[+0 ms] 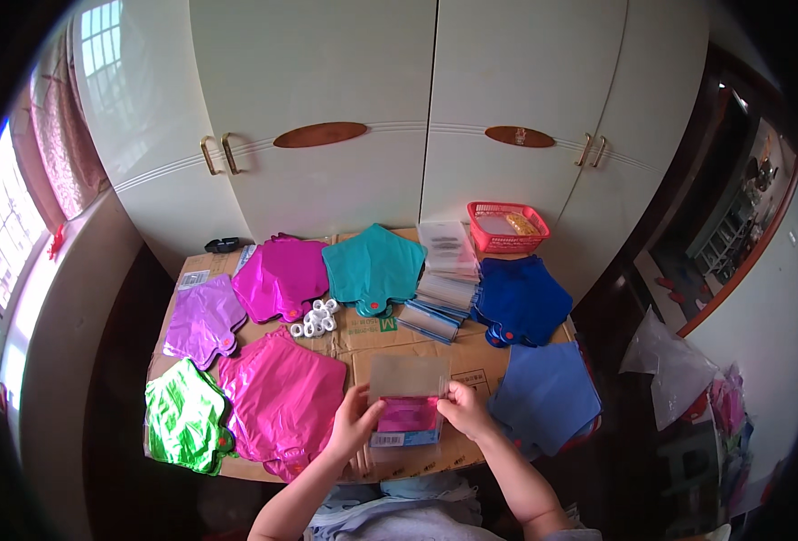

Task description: Folding colorful plastic sheets and placing them into clear packaging bags with cardboard inserts.

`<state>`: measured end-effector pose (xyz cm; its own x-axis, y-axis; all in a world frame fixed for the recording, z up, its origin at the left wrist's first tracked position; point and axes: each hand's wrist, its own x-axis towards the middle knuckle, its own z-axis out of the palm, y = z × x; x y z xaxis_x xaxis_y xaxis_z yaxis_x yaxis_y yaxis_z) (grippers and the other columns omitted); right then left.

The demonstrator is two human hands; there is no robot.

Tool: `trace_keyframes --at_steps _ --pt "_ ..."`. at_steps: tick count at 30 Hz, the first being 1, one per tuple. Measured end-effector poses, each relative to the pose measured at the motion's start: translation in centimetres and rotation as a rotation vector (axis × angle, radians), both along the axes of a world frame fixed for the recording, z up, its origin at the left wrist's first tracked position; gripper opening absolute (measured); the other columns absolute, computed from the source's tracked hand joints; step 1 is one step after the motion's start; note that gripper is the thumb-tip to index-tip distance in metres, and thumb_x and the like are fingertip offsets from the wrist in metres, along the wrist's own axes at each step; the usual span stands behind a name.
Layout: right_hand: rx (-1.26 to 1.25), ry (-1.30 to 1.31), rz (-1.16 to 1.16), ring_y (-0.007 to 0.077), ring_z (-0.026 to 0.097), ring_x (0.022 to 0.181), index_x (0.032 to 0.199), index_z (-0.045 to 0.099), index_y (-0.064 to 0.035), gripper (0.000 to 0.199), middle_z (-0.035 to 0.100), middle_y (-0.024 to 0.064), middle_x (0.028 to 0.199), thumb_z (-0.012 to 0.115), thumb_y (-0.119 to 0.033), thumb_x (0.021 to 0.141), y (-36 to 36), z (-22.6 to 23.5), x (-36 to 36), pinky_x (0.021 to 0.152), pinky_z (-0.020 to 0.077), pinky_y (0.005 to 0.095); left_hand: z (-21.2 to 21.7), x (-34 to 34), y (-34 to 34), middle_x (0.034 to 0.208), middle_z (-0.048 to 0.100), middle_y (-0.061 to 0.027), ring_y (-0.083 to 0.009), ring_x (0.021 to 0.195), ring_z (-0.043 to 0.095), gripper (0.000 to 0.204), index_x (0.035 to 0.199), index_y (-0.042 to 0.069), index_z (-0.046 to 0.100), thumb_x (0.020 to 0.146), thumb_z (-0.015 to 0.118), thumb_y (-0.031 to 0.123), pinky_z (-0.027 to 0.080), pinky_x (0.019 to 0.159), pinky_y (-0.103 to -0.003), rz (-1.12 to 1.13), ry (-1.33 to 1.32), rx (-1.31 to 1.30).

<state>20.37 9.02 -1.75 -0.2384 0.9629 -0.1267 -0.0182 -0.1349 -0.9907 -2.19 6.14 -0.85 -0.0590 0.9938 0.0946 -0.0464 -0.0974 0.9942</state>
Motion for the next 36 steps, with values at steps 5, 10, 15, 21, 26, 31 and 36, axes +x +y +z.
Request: trace_keyframes --at_steps 5,10,15,21,26,31,36 --pt "0.124 0.043 -0.023 0.0088 0.060 0.076 0.096 0.056 0.0004 0.016 0.064 0.0040 0.086 0.055 -0.003 0.081 -0.4 1.6 -0.5 0.067 0.0489 0.0240 0.7 -0.1 0.0 0.074 0.051 0.0074 0.0001 0.068 0.041 0.007 0.092 0.002 0.057 0.094 0.055 0.008 0.035 0.056 -0.018 -0.146 -0.164 -0.085" --pt "0.151 -0.139 -0.040 0.0112 0.060 0.075 0.100 0.052 0.0011 0.023 0.063 0.0061 0.084 0.059 -0.005 0.079 -0.5 3.9 -0.7 0.067 0.0490 0.0248 2.5 0.2 -0.8 0.071 0.051 0.0061 -0.0009 0.066 0.041 0.008 0.091 0.000 0.057 0.093 0.056 0.008 0.037 0.056 -0.018 -0.092 0.012 0.021" --pt "0.370 -0.146 -0.194 0.0112 0.058 0.066 0.105 0.046 -0.0002 0.033 0.058 0.0048 0.074 0.060 -0.004 0.075 -0.1 4.2 -1.1 0.061 0.0473 0.0255 3.3 0.6 -1.3 0.069 0.050 0.0051 -0.0010 0.067 0.040 0.009 0.088 0.000 0.056 0.093 0.056 0.007 0.037 0.057 -0.018 -0.086 0.127 0.050" --pt "0.377 -0.406 -0.234 0.0186 0.058 0.059 0.102 0.045 -0.0034 0.032 0.059 0.0104 0.072 0.056 -0.003 0.071 0.2 6.2 -1.5 0.056 0.0457 0.0321 3.1 0.7 -1.7 0.075 0.051 0.0057 -0.0011 0.071 0.041 0.007 0.089 0.000 0.056 0.093 0.056 0.005 0.037 0.061 -0.017 -0.101 0.210 0.048" --pt "0.376 -0.441 -0.233 0.0201 0.059 0.057 0.102 0.044 -0.0043 0.032 0.062 0.0126 0.075 0.054 -0.003 0.072 0.1 6.6 -1.6 0.055 0.0457 0.0340 3.4 0.7 -1.9 0.077 0.053 0.0053 -0.0013 0.071 0.042 0.007 0.092 -0.001 0.057 0.093 0.055 0.006 0.037 0.061 -0.018 -0.118 0.140 0.005" --pt "0.259 -0.070 -0.166 0.0132 0.059 0.067 0.110 0.045 -0.0035 0.036 0.064 0.0107 0.084 0.050 0.001 0.075 0.1 5.1 -1.4 0.062 0.0470 0.0302 1.9 0.3 -1.4 0.086 0.059 0.0029 -0.0024 0.077 0.049 0.009 0.098 -0.002 0.058 0.094 0.053 0.005 0.041 0.067 -0.018 -0.133 -0.071 -0.027" --pt "0.033 0.087 0.185 0.0103 0.059 0.087 0.114 0.054 0.0019 0.033 0.064 0.0077 0.098 0.051 0.000 0.080 -0.6 4.5 -0.4 0.076 0.0470 0.0247 1.1 -0.3 -1.3 0.091 0.062 0.0000 -0.0042 0.083 0.053 0.010 0.101 -0.002 0.057 0.095 0.052 0.006 0.045 0.073 -0.019 -0.116 -0.232 -0.059"
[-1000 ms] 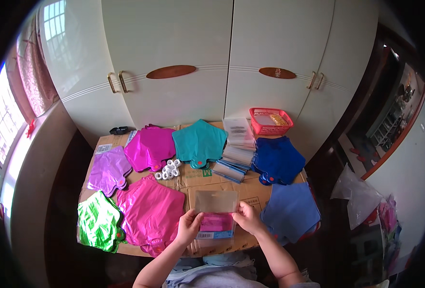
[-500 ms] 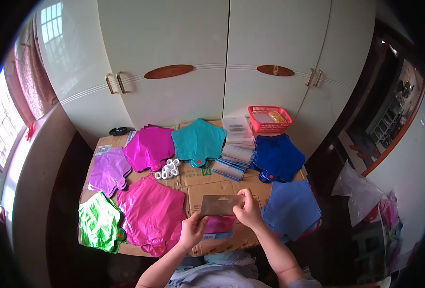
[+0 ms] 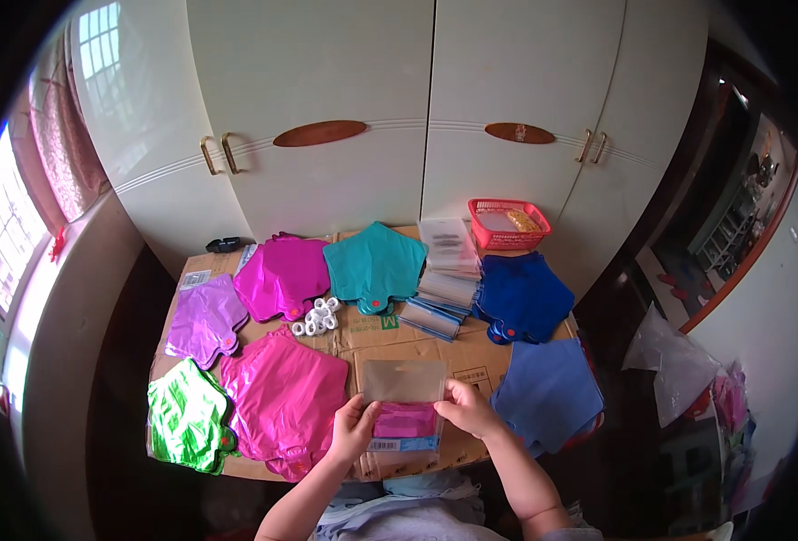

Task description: Folding colorful plastic sheets and placing them into clear packaging bags with cardboard inserts.

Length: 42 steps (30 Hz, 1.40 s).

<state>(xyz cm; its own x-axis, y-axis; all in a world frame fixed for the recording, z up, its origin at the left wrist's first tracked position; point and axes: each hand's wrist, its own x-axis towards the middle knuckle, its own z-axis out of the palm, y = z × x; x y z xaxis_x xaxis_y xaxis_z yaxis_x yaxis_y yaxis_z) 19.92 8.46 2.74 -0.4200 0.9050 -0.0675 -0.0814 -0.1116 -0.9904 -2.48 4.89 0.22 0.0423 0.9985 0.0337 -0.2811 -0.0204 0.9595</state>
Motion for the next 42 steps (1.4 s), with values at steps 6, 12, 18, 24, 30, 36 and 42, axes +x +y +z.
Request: trace_keyframes --at_steps 6,12,18,24,30,36,42 --pt "0.000 -0.020 -0.043 0.0090 0.059 0.088 0.105 0.060 0.0045 0.025 0.064 0.0062 0.100 0.052 0.000 0.082 -0.4 0.3 -0.2 0.078 0.0474 0.0245 0.7 0.5 0.0 0.093 0.061 -0.0003 -0.0046 0.084 0.054 0.010 0.101 0.000 0.056 0.096 0.051 0.006 0.045 0.075 -0.020 -0.006 -0.120 -0.018" --pt "-0.097 0.149 -0.082 0.0095 0.059 0.086 0.109 0.059 0.0017 0.027 0.064 0.0053 0.101 0.052 0.000 0.083 -0.7 -0.2 -1.2 0.078 0.0475 0.0243 0.8 0.3 -0.1 0.102 0.061 -0.0030 -0.0072 0.093 0.055 0.016 0.109 -0.001 0.055 0.096 0.048 0.005 0.044 0.083 -0.022 -0.026 -0.213 0.005" --pt "-0.043 0.165 -0.031 0.0111 0.058 0.094 0.112 0.059 0.0023 0.026 0.063 0.0053 0.103 0.059 -0.008 0.088 -1.9 2.1 -2.4 0.085 0.0461 0.0270 -0.1 0.1 0.1 0.108 0.061 -0.0049 -0.0092 0.099 0.056 0.019 0.113 -0.001 0.052 0.095 0.050 0.004 0.043 0.088 -0.024 -0.014 -0.142 0.114" --pt "-0.149 0.277 -0.010 0.0124 0.058 0.098 0.112 0.061 0.0003 0.024 0.064 0.0070 0.108 0.060 -0.010 0.090 -2.0 0.9 -2.5 0.089 0.0453 0.0287 1.2 0.6 -0.2 0.111 0.060 -0.0047 -0.0113 0.104 0.055 0.025 0.117 0.002 0.051 0.093 0.055 0.004 0.043 0.091 -0.027 -0.092 -0.209 0.075" --pt "-0.384 0.493 0.065 0.0133 0.059 0.098 0.110 0.062 -0.0010 0.024 0.065 0.0073 0.106 0.063 -0.013 0.089 -2.2 1.4 -2.9 0.089 0.0455 0.0289 1.2 0.2 -0.2 0.113 0.060 -0.0047 -0.0117 0.105 0.055 0.029 0.119 0.003 0.051 0.091 0.057 0.004 0.043 0.093 -0.028 -0.151 -0.374 0.057" --pt "0.022 0.211 -0.070 0.0139 0.059 0.098 0.122 0.047 -0.0004 0.041 0.058 0.0081 0.112 0.065 -0.010 0.087 -1.8 0.9 -3.4 0.087 0.0471 0.0291 0.8 -0.2 0.8 0.116 0.057 -0.0046 -0.0117 0.105 0.055 0.032 0.122 0.001 0.046 0.092 0.055 0.003 0.042 0.093 -0.027 -0.029 -0.214 0.031" --pt "0.300 -0.225 -0.208 0.0173 0.062 0.090 0.126 0.031 -0.0026 0.058 0.053 0.0130 0.106 0.067 0.003 0.080 -1.9 -2.2 -1.3 0.074 0.0515 0.0301 0.9 0.3 1.6 0.117 0.052 -0.0166 -0.0289 0.111 0.050 0.058 0.124 0.000 0.042 0.077 0.073 0.010 0.041 0.094 -0.037 0.252 0.628 0.283"
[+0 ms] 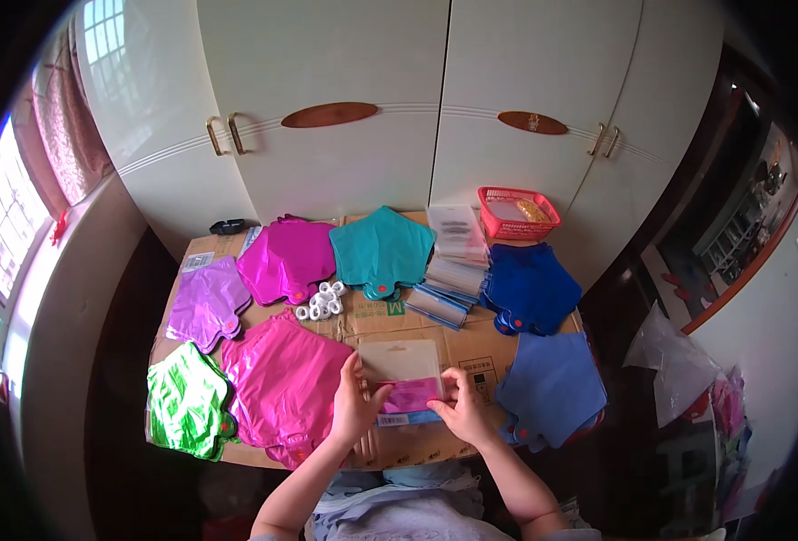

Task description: Folding colorful plastic sheets and placing them into clear packaging bags with cardboard inserts.

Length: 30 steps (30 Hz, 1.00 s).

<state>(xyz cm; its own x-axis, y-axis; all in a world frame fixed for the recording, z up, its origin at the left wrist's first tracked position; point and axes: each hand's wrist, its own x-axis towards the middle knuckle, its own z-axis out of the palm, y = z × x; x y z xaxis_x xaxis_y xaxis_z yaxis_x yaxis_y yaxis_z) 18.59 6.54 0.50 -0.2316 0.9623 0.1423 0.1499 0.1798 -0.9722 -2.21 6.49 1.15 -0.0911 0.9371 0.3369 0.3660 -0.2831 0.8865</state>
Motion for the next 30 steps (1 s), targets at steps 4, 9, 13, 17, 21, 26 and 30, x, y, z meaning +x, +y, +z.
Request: trace_keyframes --at_steps 4,9,13,17,21,26,30 --pt "0.088 -0.147 -0.183 0.0191 0.063 0.080 0.122 0.039 -0.0048 0.056 0.051 0.0136 0.102 0.071 0.002 0.077 0.0 -1.5 0.3 0.067 0.0519 0.0302 -0.3 0.7 -1.5 0.105 0.054 -0.0129 -0.0312 0.098 0.052 0.042 0.108 0.007 0.056 0.070 0.072 0.014 0.044 0.083 -0.041 -0.107 0.579 0.225" --pt "0.337 -0.589 -0.151 0.0273 0.056 0.097 0.109 0.059 -0.0093 0.035 0.053 0.0109 0.108 0.073 -0.013 0.077 -0.4 -0.6 1.1 0.082 0.0481 0.0370 -0.5 1.8 -4.1 0.094 0.058 -0.0037 -0.0220 0.088 0.057 0.023 0.093 0.010 0.063 0.070 0.062 0.015 0.048 0.072 -0.035 -0.455 0.884 0.279" --pt "0.409 -0.640 -0.102 0.0289 0.052 0.108 0.104 0.067 -0.0140 0.028 0.056 0.0086 0.114 0.071 -0.017 0.076 -0.9 1.0 2.3 0.093 0.0434 0.0386 -0.3 2.0 -4.4 0.096 0.057 -0.0032 -0.0201 0.092 0.057 0.026 0.097 0.010 0.063 0.073 0.059 0.015 0.049 0.072 -0.033 -0.471 0.946 0.232" --pt "0.388 -0.627 0.079 0.0266 0.049 0.120 0.102 0.068 -0.0138 0.027 0.057 0.0055 0.121 0.072 -0.016 0.075 -1.4 0.3 3.3 0.098 0.0426 0.0382 0.0 2.4 -4.2 0.088 0.052 -0.0034 -0.0181 0.085 0.055 0.031 0.102 0.007 0.060 0.073 0.057 0.015 0.049 0.067 -0.031 -0.436 0.914 0.338" --pt "0.386 -0.643 0.043 0.0256 0.048 0.123 0.101 0.068 -0.0131 0.027 0.060 0.0048 0.121 0.072 -0.018 0.075 -1.4 -0.7 3.3 0.098 0.0421 0.0394 -0.6 2.8 -4.1 0.089 0.052 -0.0046 -0.0178 0.085 0.056 0.033 0.107 0.005 0.057 0.075 0.057 0.015 0.050 0.065 -0.030 -0.416 0.929 0.301" --pt "0.408 -0.758 0.069 0.0244 0.048 0.123 0.104 0.067 -0.0132 0.029 0.062 0.0026 0.119 0.069 -0.023 0.077 -1.2 0.6 3.7 0.099 0.0388 0.0411 -0.6 3.4 -3.8 0.103 0.054 -0.0100 -0.0250 0.098 0.055 0.034 0.108 0.008 0.057 0.076 0.059 0.019 0.048 0.078 -0.039 -0.381 0.952 0.152" --pt "0.441 -0.797 0.097 0.0244 0.048 0.123 0.108 0.066 -0.0122 0.032 0.061 0.0018 0.122 0.066 -0.023 0.079 -1.3 0.5 4.0 0.100 0.0378 0.0412 -0.6 3.5 -3.3 0.117 0.053 -0.0140 -0.0325 0.112 0.050 0.037 0.109 0.011 0.057 0.075 0.064 0.023 0.039 0.094 -0.050 -0.344 0.962 0.264"
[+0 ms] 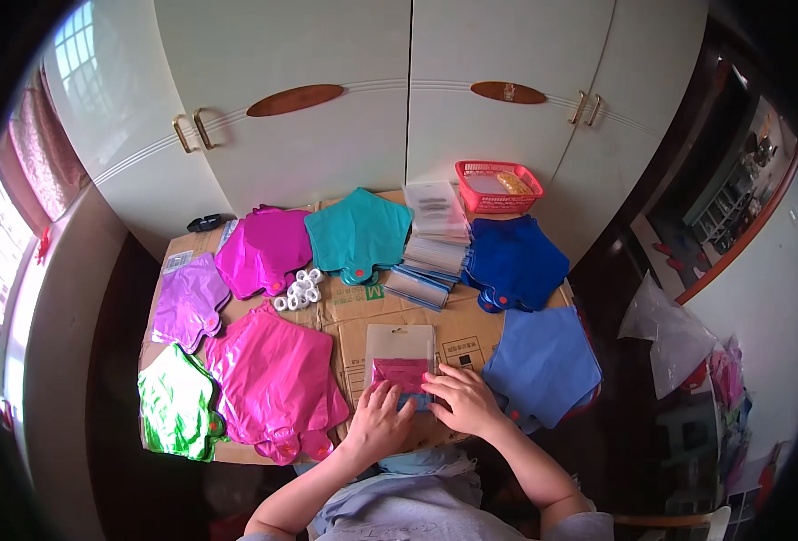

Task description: Folding colorful plastic sheets and placing them into clear packaging bags with cardboard inserts.

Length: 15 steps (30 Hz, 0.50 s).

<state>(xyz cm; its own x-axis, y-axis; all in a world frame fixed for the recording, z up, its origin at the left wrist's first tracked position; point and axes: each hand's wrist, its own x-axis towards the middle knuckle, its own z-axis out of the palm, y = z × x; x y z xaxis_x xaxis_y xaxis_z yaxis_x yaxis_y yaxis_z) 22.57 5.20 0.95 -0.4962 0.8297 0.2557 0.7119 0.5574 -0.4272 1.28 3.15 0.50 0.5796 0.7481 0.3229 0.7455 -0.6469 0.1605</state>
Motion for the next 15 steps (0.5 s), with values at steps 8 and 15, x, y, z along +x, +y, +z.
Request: trace_keyframes --at_steps 8,15 --pt "0.025 -0.060 0.062 0.0253 0.047 0.124 0.114 0.064 -0.0121 0.034 0.058 0.0023 0.126 0.063 -0.019 0.081 0.0 0.6 0.8 0.100 0.0374 0.0418 0.2 0.3 -0.6 0.108 0.055 -0.0088 -0.0281 0.104 0.053 0.030 0.103 0.010 0.059 0.074 0.063 0.020 0.041 0.090 -0.044 -0.026 0.023 0.023" --pt "0.040 -0.061 0.065 0.0252 0.048 0.123 0.114 0.064 -0.0117 0.032 0.058 0.0024 0.126 0.060 -0.017 0.083 0.1 0.2 0.7 0.099 0.0373 0.0413 -1.3 3.3 -2.0 0.096 0.057 -0.0037 -0.0212 0.089 0.054 0.016 0.092 0.009 0.060 0.077 0.062 0.014 0.043 0.075 -0.034 -0.014 -0.123 -0.112"
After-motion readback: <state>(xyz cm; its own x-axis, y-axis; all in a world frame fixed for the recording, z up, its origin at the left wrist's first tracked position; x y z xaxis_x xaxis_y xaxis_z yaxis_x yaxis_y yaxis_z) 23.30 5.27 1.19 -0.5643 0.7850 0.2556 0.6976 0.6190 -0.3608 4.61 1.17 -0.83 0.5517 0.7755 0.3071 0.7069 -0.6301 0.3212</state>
